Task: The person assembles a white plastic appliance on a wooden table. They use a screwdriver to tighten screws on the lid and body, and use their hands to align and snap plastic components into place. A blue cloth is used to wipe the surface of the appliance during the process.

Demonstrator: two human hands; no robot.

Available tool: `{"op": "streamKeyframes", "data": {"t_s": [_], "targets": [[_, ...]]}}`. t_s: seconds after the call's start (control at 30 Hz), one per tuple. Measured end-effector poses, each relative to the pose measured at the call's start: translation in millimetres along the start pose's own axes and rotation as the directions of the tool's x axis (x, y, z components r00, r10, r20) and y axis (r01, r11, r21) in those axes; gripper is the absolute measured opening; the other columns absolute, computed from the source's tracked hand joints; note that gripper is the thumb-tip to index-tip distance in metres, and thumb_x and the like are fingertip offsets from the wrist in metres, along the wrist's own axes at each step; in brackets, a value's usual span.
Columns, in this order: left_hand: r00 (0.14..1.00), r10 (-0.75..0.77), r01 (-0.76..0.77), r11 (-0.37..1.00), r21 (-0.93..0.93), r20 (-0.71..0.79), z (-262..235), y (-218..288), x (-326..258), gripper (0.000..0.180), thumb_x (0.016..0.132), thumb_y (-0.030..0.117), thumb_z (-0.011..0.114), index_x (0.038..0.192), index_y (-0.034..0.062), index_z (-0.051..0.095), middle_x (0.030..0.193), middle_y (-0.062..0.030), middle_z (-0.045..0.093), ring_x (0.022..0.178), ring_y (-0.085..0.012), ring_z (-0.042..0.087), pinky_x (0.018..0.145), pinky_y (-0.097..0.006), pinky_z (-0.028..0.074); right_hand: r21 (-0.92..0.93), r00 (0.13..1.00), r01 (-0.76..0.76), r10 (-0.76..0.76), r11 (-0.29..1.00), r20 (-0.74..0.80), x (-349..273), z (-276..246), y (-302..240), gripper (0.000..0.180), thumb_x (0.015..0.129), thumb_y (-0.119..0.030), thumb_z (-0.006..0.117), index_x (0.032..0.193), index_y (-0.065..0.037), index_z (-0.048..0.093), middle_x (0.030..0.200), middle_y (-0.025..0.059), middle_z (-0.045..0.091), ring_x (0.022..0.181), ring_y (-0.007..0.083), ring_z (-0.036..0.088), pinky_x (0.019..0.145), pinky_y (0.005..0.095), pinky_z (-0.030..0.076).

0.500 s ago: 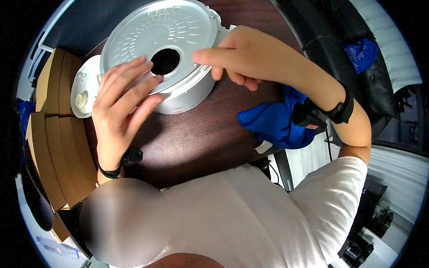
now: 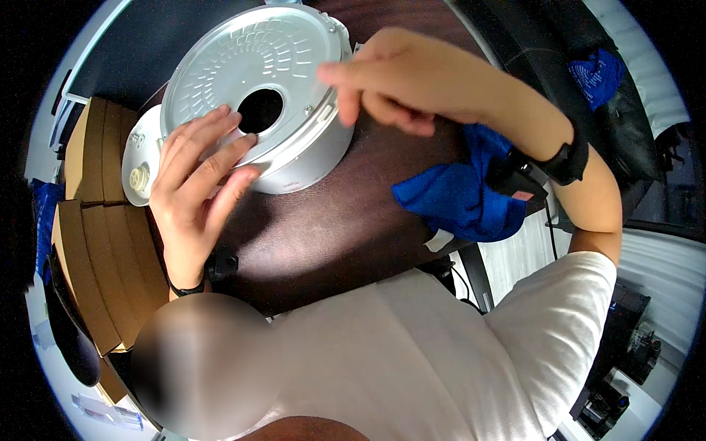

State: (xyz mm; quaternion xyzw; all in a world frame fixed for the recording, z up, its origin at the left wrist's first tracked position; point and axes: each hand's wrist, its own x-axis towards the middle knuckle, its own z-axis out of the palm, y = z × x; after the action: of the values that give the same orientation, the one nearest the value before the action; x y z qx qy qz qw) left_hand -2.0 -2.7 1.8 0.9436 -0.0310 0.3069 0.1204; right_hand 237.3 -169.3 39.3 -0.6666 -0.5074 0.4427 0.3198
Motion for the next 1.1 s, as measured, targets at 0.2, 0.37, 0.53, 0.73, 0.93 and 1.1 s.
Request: {"op": "streamKeyframes", "data": {"t_s": [0.2,0.37,0.53,0.73,0.93,1.1], "targets": [[0.999,-0.023,0.024,1.000,-0.009,0.040,-2.5,2.1,2.6,0.031,0.078,0.018,0.079,0.105,0.0041,0.078,0.117,-0.0134,0.071,0.119,-0.0336,0.064,0.101,-0.046,0.047,-0.238,0.908,-0.389,0.325,0.890,-0.266,4.2,-55.8,-2.7,0.042,0.108,-0.028,0.048,0.086,0.002,0.068,0.058,0.0034,0.057,0.046,0.0097,0.049,0.046,0.0252,0.040],[0.999,-0.013,0.011,1.000,0.028,0.046,-2.8,3.0,2.5,0.030,0.078,0.015,0.079,0.105,0.0036,0.078,0.117,-0.0138,0.071,0.119,-0.0336,0.064,0.101,-0.047,0.046,-0.773,0.933,-0.358,0.227,0.524,-0.278,30.5,-103.4,96.5,0.032,0.101,-0.030,0.059,0.086,-0.002,0.066,0.056,0.0050,0.059,0.040,0.0151,0.056,0.041,0.0299,0.047],[0.998,-0.011,0.011,1.000,-0.001,0.065,-5.0,1.4,5.3,0.029,0.078,0.017,0.079,0.103,0.0032,0.079,0.117,-0.0139,0.071,0.119,-0.0339,0.064,0.100,-0.047,0.046,-0.803,0.934,-0.343,0.265,0.488,-0.239,51.8,-113.5,139.1,0.018,0.093,-0.020,0.066,0.096,-0.003,0.061,0.068,0.0103,0.066,0.049,0.0219,0.065,0.049,0.0362,0.052],[0.999,0.027,-0.027,0.999,-0.022,0.018,-3.1,-3.7,8.6,0.030,0.071,0.020,0.083,0.097,0.0052,0.079,0.109,-0.0117,0.071,0.110,-0.0312,0.066,0.089,-0.044,0.050,-0.850,0.968,-0.234,0.192,0.472,-0.160,77.2,-132.4,179.8,0.013,0.091,-0.018,0.066,0.091,-0.006,0.059,0.070,0.0100,0.067,0.049,0.0220,0.065,0.051,0.0376,0.051],[0.999,0.030,-0.029,0.999,-0.032,0.015,-3.9,-4.6,5.1,0.029,0.073,0.022,0.082,0.097,0.0056,0.079,0.109,-0.0121,0.071,0.111,-0.0316,0.066,0.091,-0.045,0.049,-0.928,0.998,-0.042,-0.034,0.371,-0.058,87.3,-127.3,208.8,0.015,0.090,-0.020,0.065,0.093,-0.005,0.065,0.080,0.0173,0.070,0.073,0.0367,0.068,0.068,0.0460,0.053],[0.998,0.043,-0.039,0.996,-0.077,0.048,-5.3,-11.5,4.4,0.032,0.076,0.027,0.080,0.098,0.0044,0.079,0.113,-0.0134,0.071,0.115,-0.0332,0.065,0.095,-0.046,0.049,-0.754,0.982,-0.183,0.086,0.631,-0.167,70.6,-127.5,173.0,0.017,0.097,-0.014,0.062,0.084,-0.004,0.059,0.067,0.0045,0.059,0.050,0.0125,0.058,0.041,0.0310,0.046]]}}
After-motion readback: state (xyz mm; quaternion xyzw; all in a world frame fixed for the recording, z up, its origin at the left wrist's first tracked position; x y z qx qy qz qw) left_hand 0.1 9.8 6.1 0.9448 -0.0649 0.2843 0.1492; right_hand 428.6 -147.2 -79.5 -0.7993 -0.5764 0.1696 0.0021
